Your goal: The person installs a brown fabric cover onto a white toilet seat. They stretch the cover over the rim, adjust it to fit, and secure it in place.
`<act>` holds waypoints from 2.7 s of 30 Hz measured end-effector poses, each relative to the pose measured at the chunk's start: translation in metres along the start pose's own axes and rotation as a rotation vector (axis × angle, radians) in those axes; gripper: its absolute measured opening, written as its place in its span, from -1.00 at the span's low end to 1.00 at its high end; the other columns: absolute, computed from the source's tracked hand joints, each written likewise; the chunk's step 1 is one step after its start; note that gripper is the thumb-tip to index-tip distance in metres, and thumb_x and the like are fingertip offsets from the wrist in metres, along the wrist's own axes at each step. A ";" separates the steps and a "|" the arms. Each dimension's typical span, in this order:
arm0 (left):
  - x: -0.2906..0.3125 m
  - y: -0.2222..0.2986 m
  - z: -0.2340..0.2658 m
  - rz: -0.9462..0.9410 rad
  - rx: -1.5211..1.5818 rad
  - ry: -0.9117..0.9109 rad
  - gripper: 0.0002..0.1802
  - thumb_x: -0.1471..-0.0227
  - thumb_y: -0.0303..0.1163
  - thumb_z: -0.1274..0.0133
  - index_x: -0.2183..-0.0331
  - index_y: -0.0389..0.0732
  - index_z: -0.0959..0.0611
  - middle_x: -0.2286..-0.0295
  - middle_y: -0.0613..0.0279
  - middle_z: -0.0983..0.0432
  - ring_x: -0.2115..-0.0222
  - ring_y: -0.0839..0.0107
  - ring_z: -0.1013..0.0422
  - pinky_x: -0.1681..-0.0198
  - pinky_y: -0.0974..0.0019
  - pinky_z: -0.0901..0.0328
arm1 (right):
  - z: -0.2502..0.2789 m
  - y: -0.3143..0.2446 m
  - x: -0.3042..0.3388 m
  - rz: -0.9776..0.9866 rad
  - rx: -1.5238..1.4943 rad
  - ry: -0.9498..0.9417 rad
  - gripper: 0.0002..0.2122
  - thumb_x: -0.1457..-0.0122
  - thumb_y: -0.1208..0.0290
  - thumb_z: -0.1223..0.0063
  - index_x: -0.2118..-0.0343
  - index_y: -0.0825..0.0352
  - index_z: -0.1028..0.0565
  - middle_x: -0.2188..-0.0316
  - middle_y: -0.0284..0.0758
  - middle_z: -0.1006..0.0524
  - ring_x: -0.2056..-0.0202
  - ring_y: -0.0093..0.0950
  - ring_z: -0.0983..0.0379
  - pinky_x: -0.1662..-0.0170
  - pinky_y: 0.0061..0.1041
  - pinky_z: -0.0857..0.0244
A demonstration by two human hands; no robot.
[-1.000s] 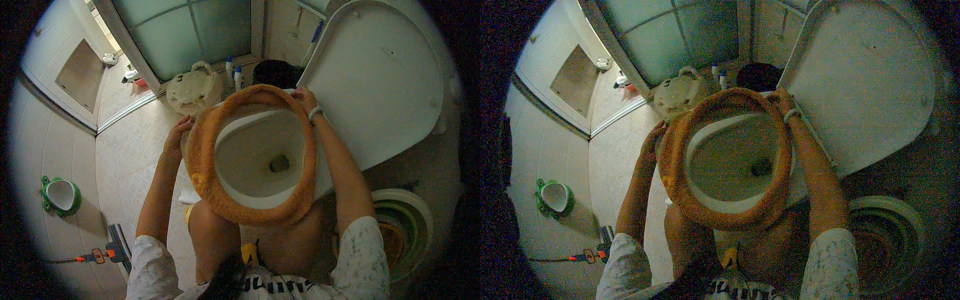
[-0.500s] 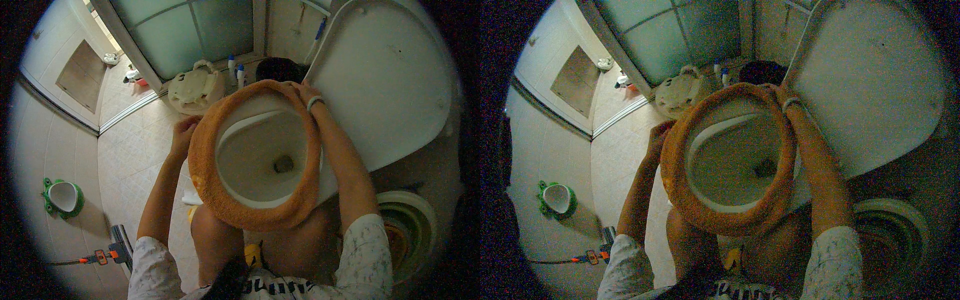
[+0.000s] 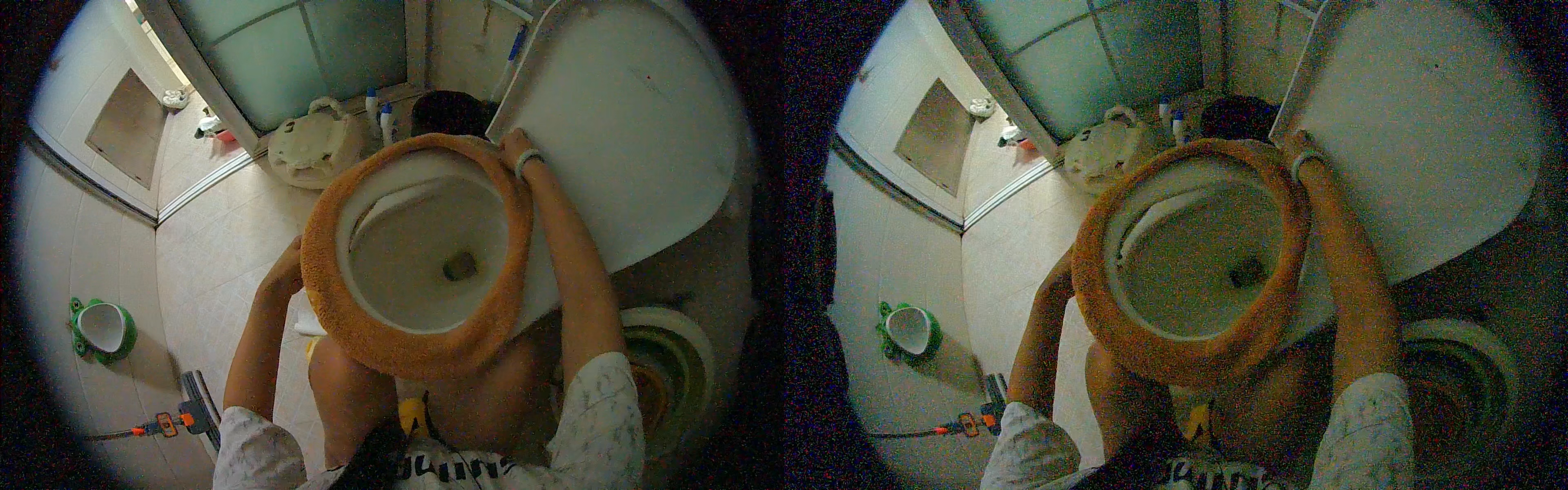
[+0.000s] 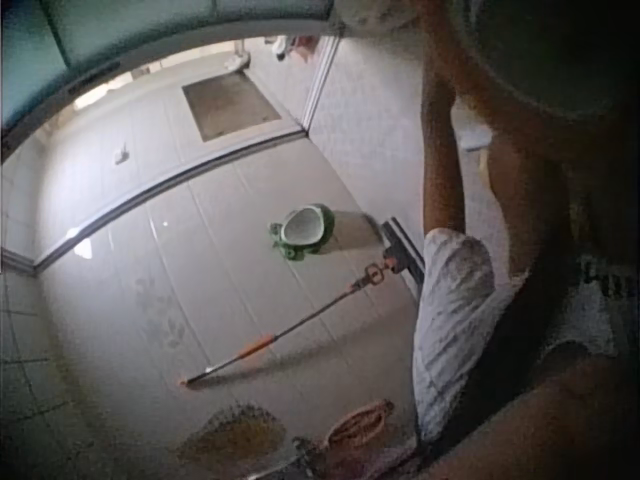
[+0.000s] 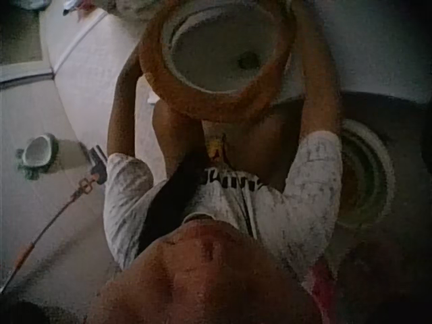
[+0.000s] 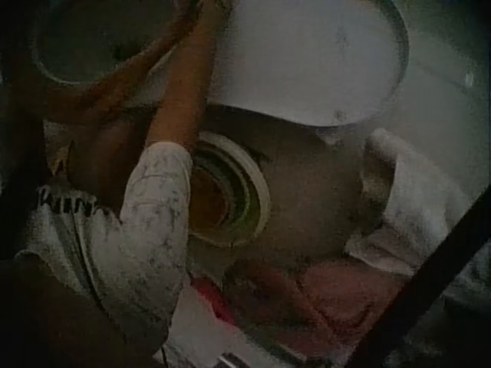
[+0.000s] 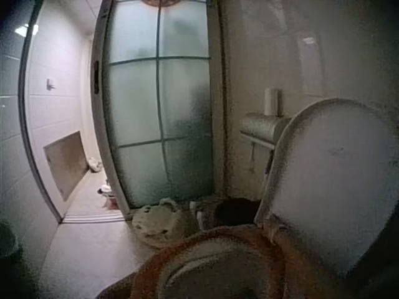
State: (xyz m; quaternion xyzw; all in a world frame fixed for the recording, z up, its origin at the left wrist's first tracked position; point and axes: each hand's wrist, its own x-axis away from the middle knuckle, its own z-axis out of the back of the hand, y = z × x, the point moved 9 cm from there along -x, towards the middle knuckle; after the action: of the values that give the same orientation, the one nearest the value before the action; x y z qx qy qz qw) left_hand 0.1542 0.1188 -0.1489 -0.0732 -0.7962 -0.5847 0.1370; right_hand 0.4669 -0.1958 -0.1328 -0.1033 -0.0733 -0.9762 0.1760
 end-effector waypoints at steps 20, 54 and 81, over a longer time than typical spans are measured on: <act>-0.062 0.127 -0.164 -0.644 -1.254 -0.343 -0.44 0.13 -0.26 -0.04 0.04 -0.15 -0.32 0.24 -0.02 -0.40 0.22 0.11 -0.33 0.10 0.20 -0.18 | 0.005 -0.027 -0.001 -0.094 0.106 -0.031 -0.64 -0.07 0.30 0.17 0.07 0.32 -0.29 0.03 -0.01 -0.20 -0.04 -0.21 -0.13 0.00 -0.30 -0.13; -0.212 0.030 -0.285 -0.690 -1.934 -0.315 -0.58 0.06 -0.08 0.12 0.12 0.03 -0.41 0.14 0.26 -0.31 0.21 0.18 -0.33 0.22 0.09 -0.28 | 0.022 0.012 0.124 0.050 -0.270 0.661 -0.73 -0.06 0.30 0.16 0.31 0.41 -0.43 0.36 -0.23 -0.47 0.29 -0.26 -0.36 0.18 -0.38 -0.26; -0.219 0.032 -0.293 -0.957 -1.962 -0.088 -0.65 0.00 -0.26 0.25 0.11 0.06 -0.40 0.07 0.32 -0.25 0.24 0.13 -0.34 0.31 0.12 -0.31 | -0.049 -0.049 0.304 -0.409 -2.634 -0.538 -0.70 -0.14 0.41 0.29 0.09 0.41 -0.27 0.14 -0.26 -0.37 0.11 -0.39 -0.28 0.00 -0.38 -0.12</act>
State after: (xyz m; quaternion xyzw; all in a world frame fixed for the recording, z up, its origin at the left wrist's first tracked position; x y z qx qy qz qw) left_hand 0.4099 -0.1409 -0.1048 0.1458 0.0664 -0.9546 -0.2513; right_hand 0.1617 -0.2587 -0.1164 -0.3663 0.8600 -0.2801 -0.2186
